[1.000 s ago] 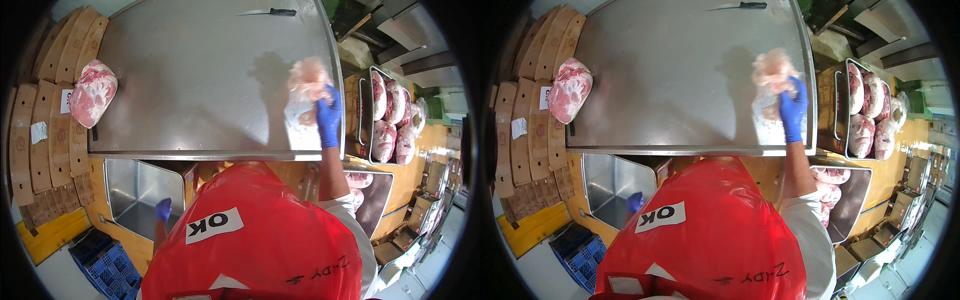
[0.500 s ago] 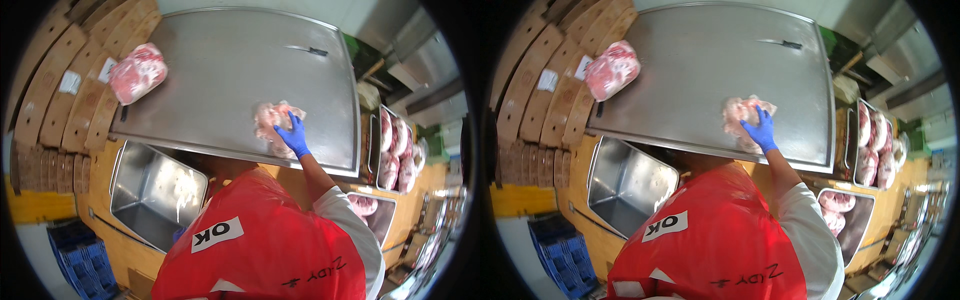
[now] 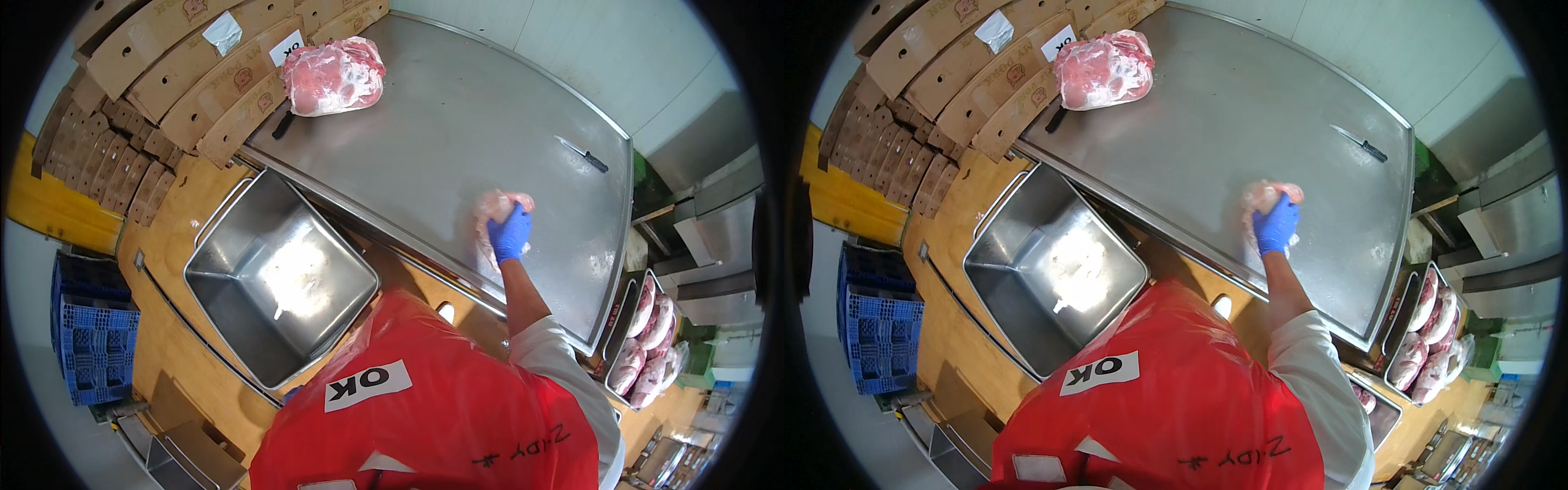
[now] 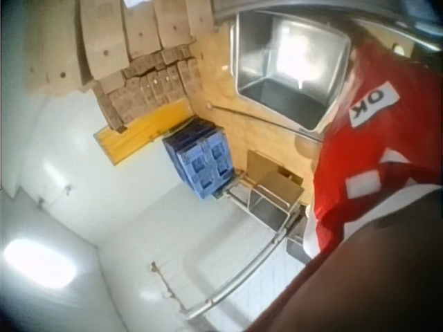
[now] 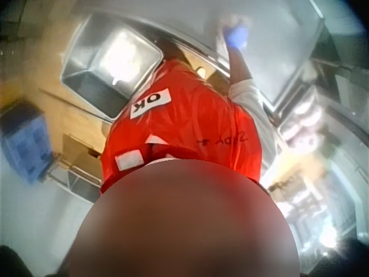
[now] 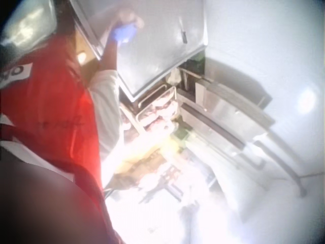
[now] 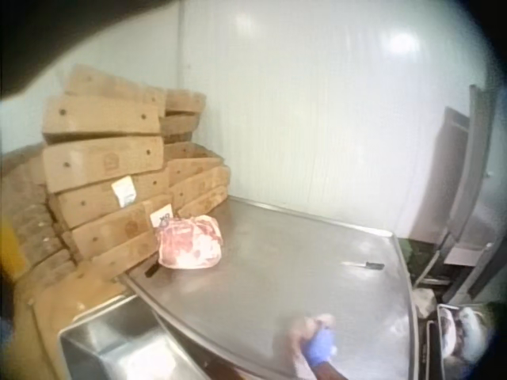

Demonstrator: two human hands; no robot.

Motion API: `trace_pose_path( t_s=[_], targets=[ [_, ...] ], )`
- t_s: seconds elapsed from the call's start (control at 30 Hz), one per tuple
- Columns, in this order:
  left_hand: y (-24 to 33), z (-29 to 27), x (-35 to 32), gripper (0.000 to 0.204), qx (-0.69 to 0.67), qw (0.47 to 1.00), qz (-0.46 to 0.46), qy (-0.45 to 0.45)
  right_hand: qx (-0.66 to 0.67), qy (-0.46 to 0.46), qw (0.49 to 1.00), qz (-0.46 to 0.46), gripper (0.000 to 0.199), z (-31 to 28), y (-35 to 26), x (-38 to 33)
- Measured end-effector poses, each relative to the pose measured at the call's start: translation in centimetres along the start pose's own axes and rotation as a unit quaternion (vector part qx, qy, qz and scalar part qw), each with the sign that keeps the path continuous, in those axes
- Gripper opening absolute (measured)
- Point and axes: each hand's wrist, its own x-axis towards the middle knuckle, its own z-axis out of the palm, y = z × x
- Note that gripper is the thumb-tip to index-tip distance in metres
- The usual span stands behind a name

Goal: The person handles large cuts of raw meat, removing them from plastic bags and placing them into metal trays. The person also wipes the stainless steel work surface with a cloth.

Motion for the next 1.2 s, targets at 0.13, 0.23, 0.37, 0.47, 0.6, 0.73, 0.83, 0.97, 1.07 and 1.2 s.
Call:
trace_pose_path(
  t_s=[0.13, 0.23, 0.37, 0.47, 0.6, 0.73, 0.83, 0.97, 1.07, 1.2],
  targets=[
    [0.9, -0.2, 0.8, 0.038, 0.012, 1.000, 0.005, -0.014, -0.033, -0.132, 0.988, -0.076, 0.085, 2.2, -6.2, -2.6],
    [2.7, -0.9, 1.4, 0.038, 0.032, 0.999, 0.019, -0.023, -0.083, -0.158, 0.983, -0.050, 0.096, 2.4, -10.7, -4.2],
    [6.8, -1.8, 2.5, 0.038, 0.074, 0.996, 0.039, -0.040, -0.064, -0.235, 0.970, -0.017, 0.096, 6.4, -9.8, -4.4],
    [9.9, -1.8, 2.9, 0.038, 0.114, 0.990, 0.049, -0.061, -0.114, -0.196, 0.968, -0.113, 0.085, 7.9, -9.9, -7.0],
    [14.3, -1.4, 3.3, 0.038, 0.170, 0.980, 0.062, -0.077, -0.113, -0.177, 0.964, -0.163, 0.070, 7.0, -7.2, -8.3],
    [19.0, 0.1, 4.1, 0.038, 0.219, 0.968, 0.077, -0.091, -0.059, -0.170, 0.980, -0.090, 0.065, 1.8, 0.1, -7.6],
    [22.9, 1.6, 3.6, 0.038, 0.250, 0.960, 0.085, -0.094, -0.089, -0.101, 0.989, -0.059, 0.057, -3.7, 8.4, -8.1],
    [26.7, 4.5, 4.4, 0.038, 0.282, 0.947, 0.102, -0.112, -0.163, -0.111, 0.979, 0.056, 0.059, -13.9, 17.8, -10.0],
    [29.7, 6.6, 3.8, 0.038, 0.307, 0.938, 0.114, -0.113, -0.137, -0.120, 0.971, 0.153, 0.071, -18.1, 23.3, -12.6],
    [32.1, 9.4, 3.0, 0.038, 0.331, 0.928, 0.124, -0.120, -0.158, -0.106, 0.965, 0.182, 0.076, -19.8, 25.2, -13.2]
  ],
)
